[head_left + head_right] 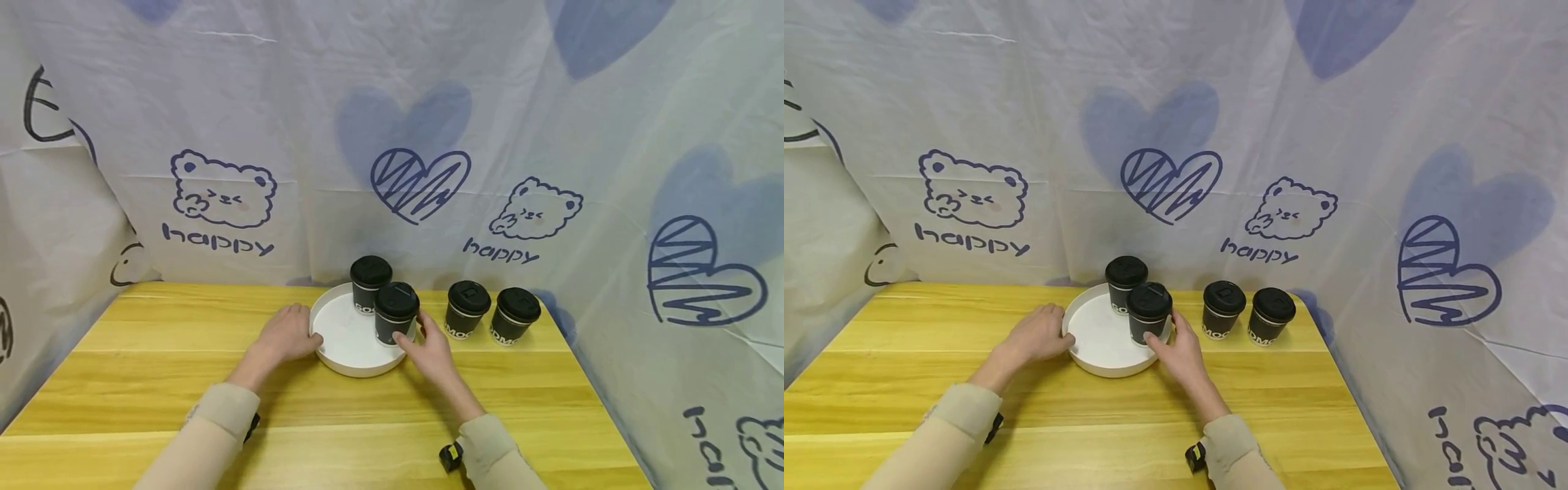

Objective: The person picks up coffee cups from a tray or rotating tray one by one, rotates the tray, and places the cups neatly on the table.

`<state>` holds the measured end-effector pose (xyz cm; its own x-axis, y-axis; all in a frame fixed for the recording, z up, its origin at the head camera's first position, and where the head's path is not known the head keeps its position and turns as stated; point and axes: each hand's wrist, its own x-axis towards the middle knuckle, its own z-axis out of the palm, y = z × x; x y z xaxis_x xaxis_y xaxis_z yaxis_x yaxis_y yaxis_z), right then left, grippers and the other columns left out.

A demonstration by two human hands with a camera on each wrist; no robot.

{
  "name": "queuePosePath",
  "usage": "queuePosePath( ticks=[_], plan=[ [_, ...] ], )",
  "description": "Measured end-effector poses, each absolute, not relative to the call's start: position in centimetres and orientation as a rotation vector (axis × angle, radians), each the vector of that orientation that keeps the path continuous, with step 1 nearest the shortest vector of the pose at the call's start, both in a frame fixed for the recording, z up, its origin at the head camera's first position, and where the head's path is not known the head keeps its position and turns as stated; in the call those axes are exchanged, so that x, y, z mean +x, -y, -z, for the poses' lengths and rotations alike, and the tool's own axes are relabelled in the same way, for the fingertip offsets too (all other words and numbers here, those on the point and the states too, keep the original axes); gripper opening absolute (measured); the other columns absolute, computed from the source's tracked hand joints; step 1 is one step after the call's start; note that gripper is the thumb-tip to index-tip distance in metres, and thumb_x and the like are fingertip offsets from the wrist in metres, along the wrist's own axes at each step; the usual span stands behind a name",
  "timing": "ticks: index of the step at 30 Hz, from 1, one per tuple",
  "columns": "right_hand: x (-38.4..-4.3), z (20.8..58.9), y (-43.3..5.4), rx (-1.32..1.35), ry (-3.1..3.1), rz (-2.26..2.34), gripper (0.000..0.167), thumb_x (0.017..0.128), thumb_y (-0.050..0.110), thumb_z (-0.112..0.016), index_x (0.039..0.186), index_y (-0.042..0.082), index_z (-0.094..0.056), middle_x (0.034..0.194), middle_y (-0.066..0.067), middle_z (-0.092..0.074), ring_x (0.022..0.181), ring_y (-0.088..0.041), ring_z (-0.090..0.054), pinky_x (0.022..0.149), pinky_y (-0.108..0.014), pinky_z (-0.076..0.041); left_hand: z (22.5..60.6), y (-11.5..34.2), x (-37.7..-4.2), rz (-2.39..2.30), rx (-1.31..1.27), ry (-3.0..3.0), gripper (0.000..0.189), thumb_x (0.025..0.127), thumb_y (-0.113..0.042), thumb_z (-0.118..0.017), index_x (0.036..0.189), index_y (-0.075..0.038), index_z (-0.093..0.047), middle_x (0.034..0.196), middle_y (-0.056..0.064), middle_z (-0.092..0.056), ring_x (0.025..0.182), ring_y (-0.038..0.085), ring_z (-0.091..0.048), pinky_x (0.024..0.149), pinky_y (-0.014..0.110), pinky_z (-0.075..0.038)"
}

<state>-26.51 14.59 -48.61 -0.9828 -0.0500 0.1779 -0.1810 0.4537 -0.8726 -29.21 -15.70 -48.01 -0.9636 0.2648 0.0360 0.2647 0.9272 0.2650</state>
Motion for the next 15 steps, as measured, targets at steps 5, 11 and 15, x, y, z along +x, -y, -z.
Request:
queuePosePath(
  ticks=[5,11,15],
  plan=[
    [-26.9,48.6,-14.4,0.189,2.538,-1.598,0.075,0.091,0.024,-0.077,0.154,-0.001,-0.044,0.154,-0.022,-0.050,0.145,-0.036,-0.045,0.121,-0.048,-0.036,48.0,15.8,-29.3,-0.294,0.486,-3.110,0.068,0.091,-0.039,-0.064,0.128,0.016,-0.054,0.130,0.032,-0.058,0.126,0.047,-0.052,0.118,0.058,-0.035],
    [-27.3,48.7,-14.1,0.182,2.499,-1.611,0.076,0.087,0.023,-0.082,0.151,0.000,-0.048,0.150,-0.022,-0.054,0.143,-0.038,-0.047,0.120,-0.049,-0.037,48.1,15.9,-29.4,-0.212,0.513,-3.130,0.071,0.092,-0.043,-0.062,0.132,0.015,-0.053,0.136,0.032,-0.056,0.132,0.048,-0.048,0.121,0.058,-0.028],
    [-27.7,48.8,-13.7,0.147,2.474,-1.650,0.084,0.084,0.022,-0.086,0.154,0.002,-0.045,0.154,-0.021,-0.049,0.145,-0.039,-0.044,0.121,-0.046,-0.037,48.2,16.0,-29.4,-0.193,0.526,-3.148,0.071,0.092,-0.044,-0.063,0.131,0.014,-0.053,0.132,0.031,-0.057,0.129,0.047,-0.050,0.119,0.058,-0.030]
  ],
)
